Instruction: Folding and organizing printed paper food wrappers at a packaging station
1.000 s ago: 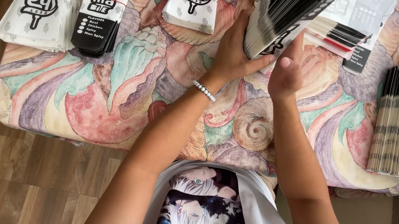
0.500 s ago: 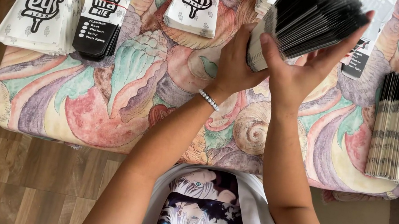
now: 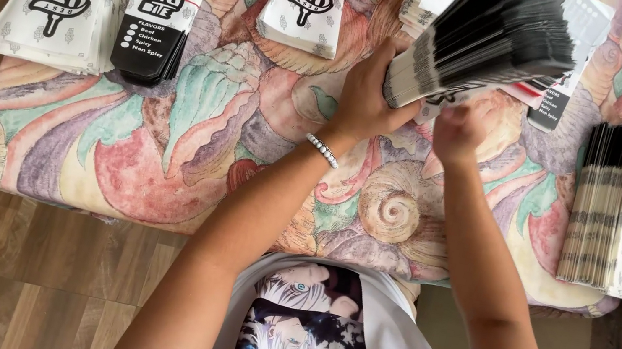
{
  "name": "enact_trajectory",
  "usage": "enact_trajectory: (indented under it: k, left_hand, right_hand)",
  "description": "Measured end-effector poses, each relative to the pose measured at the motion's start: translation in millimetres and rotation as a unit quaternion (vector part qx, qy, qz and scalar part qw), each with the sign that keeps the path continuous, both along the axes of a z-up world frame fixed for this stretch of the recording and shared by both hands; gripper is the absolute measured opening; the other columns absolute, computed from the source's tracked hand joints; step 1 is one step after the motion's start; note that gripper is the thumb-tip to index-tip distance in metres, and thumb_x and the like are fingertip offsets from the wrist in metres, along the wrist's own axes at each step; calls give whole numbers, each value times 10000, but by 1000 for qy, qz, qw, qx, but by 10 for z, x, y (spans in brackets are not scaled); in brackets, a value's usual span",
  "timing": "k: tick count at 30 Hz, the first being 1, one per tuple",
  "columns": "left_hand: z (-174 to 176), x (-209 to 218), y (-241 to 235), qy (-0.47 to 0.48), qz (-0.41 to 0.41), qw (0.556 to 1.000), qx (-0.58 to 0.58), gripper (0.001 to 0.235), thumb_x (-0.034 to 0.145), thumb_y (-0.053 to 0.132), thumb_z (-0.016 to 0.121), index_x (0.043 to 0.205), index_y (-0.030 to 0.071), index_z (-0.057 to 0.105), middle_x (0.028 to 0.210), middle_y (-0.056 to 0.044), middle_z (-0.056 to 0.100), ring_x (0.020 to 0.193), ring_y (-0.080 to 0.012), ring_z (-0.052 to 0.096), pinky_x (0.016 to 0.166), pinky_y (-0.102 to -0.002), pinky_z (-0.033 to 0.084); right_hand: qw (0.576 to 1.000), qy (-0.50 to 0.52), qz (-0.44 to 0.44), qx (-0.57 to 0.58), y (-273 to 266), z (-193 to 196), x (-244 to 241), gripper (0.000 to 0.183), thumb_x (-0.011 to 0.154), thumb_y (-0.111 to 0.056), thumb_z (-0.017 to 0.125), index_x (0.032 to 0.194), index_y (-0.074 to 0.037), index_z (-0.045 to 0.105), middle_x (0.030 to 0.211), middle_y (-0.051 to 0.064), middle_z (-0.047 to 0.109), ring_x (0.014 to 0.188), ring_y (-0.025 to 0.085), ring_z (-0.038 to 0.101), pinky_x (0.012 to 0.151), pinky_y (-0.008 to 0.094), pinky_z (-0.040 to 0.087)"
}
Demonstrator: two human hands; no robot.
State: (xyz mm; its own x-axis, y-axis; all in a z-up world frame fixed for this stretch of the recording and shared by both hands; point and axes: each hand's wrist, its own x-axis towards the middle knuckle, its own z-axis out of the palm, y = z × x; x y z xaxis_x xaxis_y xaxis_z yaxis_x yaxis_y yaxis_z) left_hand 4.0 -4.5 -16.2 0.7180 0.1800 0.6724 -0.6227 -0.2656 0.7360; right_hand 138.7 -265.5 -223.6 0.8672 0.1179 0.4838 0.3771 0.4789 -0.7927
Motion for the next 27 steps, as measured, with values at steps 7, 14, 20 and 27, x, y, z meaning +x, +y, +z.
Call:
enact_trajectory:
  k: [7,14,20,27]
  left_hand:
    - [56,-14,12,49,-18,998,-45,308,729,275,753,894,118,545,715,-8,603,617,-165,546,517,-334,400]
    - [-168,63,10,13,-54,998,21,700,840,327,787,1396,93,432,1318,-108,588,1207,-285,627,1061,-425,567]
    - [-75,-157,-156,36,-40,998,17,1118,903,741,634,1673,134,97,1754,-116,205,1666,-316,278,1400,-483,337]
    - [-3,-158,-172,10,9,1000,4,869,927,571,732,1568,139,335,1542,-87,493,1456,-277,539,1242,-448,507]
  right_hand:
    - [958,-235,-113,-118,807,1046,-761,140,915,86,434,872,-47,433,957,95,502,890,213,438,793,381,386]
    - [944,-16,-203,-260,974,1773,-1179,24,880,-104,438,857,-100,446,901,44,464,865,198,394,763,350,335]
    - [994,-69,-55,-67,1027,1667,-1205,774,978,-401,570,1588,-10,298,1608,157,426,1528,299,380,1329,431,279]
    - [989,-112,-49,-83,1089,2051,-1267,678,982,-585,399,1373,-38,491,1282,117,572,1235,256,505,1105,399,383]
